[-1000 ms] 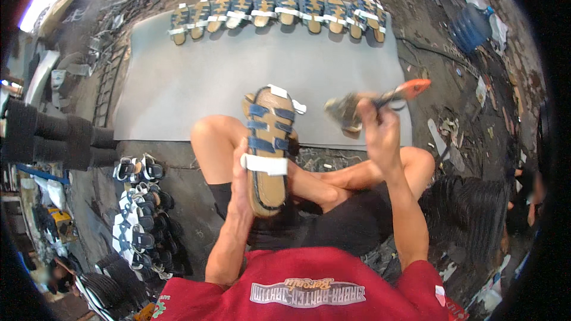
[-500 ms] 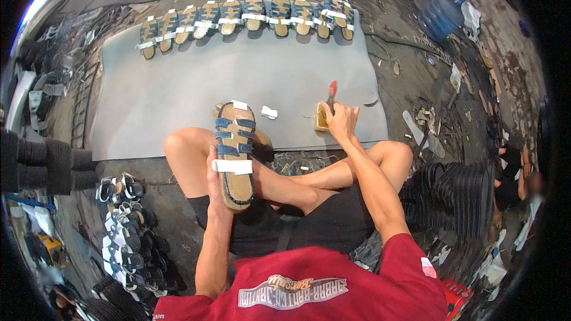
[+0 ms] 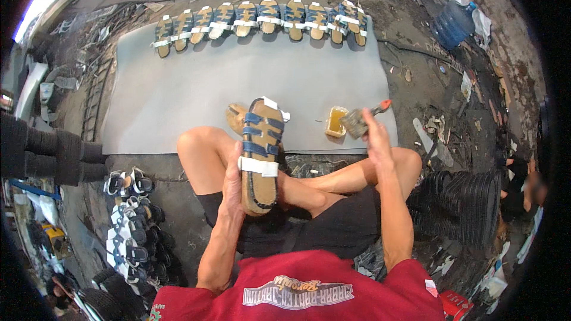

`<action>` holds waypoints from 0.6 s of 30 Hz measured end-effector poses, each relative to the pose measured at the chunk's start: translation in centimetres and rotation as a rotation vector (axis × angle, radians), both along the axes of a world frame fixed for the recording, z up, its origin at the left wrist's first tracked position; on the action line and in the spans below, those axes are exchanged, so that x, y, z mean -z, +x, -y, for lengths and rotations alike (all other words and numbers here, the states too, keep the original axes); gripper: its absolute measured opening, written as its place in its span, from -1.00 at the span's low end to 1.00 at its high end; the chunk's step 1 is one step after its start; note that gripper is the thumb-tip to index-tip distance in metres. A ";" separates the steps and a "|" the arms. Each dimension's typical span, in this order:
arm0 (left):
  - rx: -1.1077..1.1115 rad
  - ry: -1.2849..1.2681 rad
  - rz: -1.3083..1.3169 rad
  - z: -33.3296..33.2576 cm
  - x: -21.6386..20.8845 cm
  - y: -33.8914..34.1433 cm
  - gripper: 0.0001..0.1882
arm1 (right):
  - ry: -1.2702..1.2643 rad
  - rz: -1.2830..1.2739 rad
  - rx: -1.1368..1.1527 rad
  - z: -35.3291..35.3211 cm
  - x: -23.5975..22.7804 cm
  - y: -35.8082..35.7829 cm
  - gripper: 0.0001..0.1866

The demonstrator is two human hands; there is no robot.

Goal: The person sits on the floor and applies glue to the soles of several sandals using a brush. They pick up each sandal, apply glue to the sole, and place it back in a row.

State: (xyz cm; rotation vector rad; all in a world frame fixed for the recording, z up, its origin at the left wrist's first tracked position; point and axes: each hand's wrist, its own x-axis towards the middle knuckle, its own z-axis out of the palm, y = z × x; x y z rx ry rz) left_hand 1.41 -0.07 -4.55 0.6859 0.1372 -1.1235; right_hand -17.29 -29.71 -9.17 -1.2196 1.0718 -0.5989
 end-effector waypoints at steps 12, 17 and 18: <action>0.105 0.031 0.223 3.5 -3.6 -3.5 -0.41 | -0.932 0.191 -0.346 -10.3 -12.3 4.9 -0.63; 0.093 0.094 0.393 3.3 -4.3 -4.1 -0.38 | -1.151 0.176 -0.344 -9.8 -13.1 5.6 -0.68; 0.083 0.058 0.260 3.0 -4.8 -4.1 -0.39 | -1.265 0.133 -0.377 -9.6 -12.2 5.0 -0.68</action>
